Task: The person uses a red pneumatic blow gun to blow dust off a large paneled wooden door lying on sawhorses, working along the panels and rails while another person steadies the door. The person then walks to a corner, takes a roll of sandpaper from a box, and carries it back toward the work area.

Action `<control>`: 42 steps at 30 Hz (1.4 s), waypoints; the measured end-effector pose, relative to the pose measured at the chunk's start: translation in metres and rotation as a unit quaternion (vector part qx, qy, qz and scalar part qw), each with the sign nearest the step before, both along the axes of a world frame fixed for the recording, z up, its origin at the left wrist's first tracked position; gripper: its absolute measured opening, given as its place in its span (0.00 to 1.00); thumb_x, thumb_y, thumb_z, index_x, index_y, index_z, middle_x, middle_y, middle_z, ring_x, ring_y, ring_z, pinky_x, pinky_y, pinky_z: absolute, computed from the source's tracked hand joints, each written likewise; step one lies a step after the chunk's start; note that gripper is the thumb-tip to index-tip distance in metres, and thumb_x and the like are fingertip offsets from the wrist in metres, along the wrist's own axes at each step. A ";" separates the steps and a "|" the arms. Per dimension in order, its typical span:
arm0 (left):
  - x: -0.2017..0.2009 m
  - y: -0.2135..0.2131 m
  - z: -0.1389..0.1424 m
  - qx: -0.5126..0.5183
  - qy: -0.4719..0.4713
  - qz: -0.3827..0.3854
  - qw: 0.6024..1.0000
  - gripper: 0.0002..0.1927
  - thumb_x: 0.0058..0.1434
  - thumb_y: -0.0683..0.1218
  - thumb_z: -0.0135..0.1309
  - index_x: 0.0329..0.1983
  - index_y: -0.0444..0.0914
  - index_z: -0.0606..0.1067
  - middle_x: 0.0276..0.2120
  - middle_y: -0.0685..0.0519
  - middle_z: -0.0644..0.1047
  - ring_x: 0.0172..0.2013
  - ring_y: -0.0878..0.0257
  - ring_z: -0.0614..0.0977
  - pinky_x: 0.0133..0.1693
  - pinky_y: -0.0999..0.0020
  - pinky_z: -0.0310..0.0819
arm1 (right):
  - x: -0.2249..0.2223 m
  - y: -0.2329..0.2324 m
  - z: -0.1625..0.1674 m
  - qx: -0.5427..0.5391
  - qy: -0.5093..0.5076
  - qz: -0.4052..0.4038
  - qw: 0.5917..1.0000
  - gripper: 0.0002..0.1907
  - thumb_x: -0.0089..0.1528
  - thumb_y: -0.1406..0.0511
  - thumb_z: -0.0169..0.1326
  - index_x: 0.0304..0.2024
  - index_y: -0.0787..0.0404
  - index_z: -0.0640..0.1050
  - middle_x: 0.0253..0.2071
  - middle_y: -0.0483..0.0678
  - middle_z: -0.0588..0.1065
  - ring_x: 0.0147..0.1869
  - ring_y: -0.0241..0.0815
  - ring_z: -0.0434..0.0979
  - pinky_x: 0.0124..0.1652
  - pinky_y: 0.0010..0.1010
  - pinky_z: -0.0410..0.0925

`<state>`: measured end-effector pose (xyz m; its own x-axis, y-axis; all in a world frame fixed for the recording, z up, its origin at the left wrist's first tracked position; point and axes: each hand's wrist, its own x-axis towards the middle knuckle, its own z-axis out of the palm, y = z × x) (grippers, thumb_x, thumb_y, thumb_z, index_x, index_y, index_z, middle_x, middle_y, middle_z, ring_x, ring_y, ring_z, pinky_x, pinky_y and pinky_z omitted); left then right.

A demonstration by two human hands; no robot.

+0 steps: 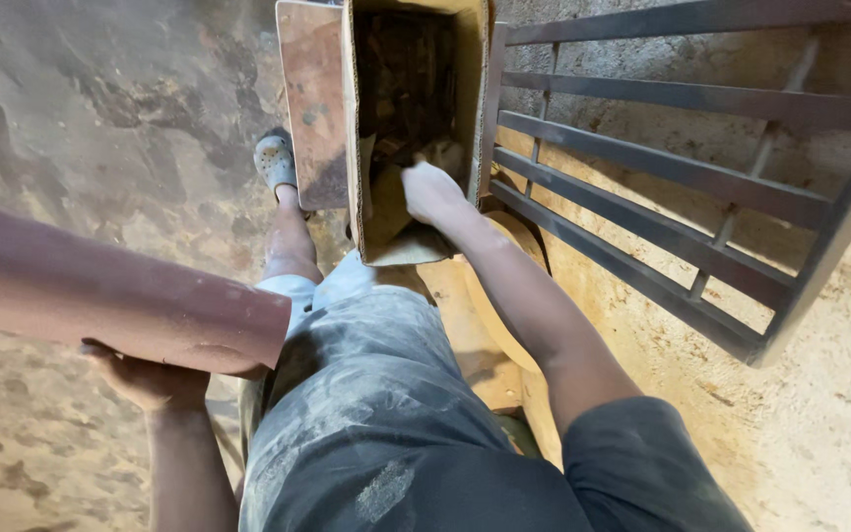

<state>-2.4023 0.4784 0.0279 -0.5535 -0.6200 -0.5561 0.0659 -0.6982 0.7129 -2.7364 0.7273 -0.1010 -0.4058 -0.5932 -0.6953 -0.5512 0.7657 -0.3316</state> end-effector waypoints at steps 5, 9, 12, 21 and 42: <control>0.001 -0.005 -0.004 0.010 0.011 -0.002 1.000 0.50 0.64 0.76 0.54 0.79 0.44 0.59 0.67 0.55 0.66 0.68 0.57 0.68 0.72 0.55 0.65 | 0.032 0.026 0.011 0.003 -0.017 -0.062 0.998 0.08 0.55 0.74 0.53 0.38 0.68 0.79 0.47 0.70 0.73 0.46 0.66 0.80 0.47 0.49 0.73; -0.007 -0.004 -0.002 0.020 0.025 -0.003 0.999 0.47 0.67 0.76 0.54 0.77 0.44 0.59 0.65 0.55 0.66 0.66 0.58 0.69 0.71 0.57 0.67 | 0.041 0.023 0.027 -0.004 0.005 -0.109 0.994 0.11 0.52 0.74 0.54 0.38 0.67 0.78 0.48 0.68 0.72 0.45 0.66 0.78 0.44 0.51 0.72; -0.014 0.000 0.001 0.005 0.010 -0.036 0.999 0.52 0.62 0.77 0.55 0.80 0.45 0.59 0.72 0.54 0.66 0.73 0.56 0.70 0.73 0.54 0.69 | 0.032 0.011 0.030 -0.014 0.040 -0.094 0.995 0.10 0.55 0.72 0.53 0.39 0.65 0.79 0.43 0.64 0.76 0.46 0.64 0.79 0.46 0.50 0.73; -0.017 0.014 0.005 0.009 0.017 -0.046 0.999 0.49 0.63 0.75 0.58 0.75 0.42 0.62 0.64 0.55 0.67 0.65 0.58 0.70 0.68 0.57 0.67 | -0.014 -0.061 -0.005 -0.082 0.180 -0.100 0.975 0.16 0.57 0.66 0.49 0.46 0.54 0.82 0.53 0.58 0.74 0.59 0.61 0.69 0.59 0.62 0.58; -0.035 0.012 0.010 -0.002 0.033 -0.090 0.995 0.52 0.62 0.75 0.57 0.78 0.40 0.61 0.70 0.51 0.68 0.70 0.54 0.70 0.71 0.55 0.65 | 0.004 0.011 0.019 -0.411 0.054 -0.483 0.771 0.11 0.72 0.66 0.46 0.43 0.65 0.78 0.32 0.47 0.78 0.37 0.37 0.76 0.39 0.29 0.70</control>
<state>-2.4376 0.4901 0.0380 -0.6914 -0.5096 -0.5120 -0.0124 -0.7003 0.7137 -2.7321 0.7383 -0.0824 -0.9638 -0.2000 -0.1764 0.0861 0.3927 -0.9156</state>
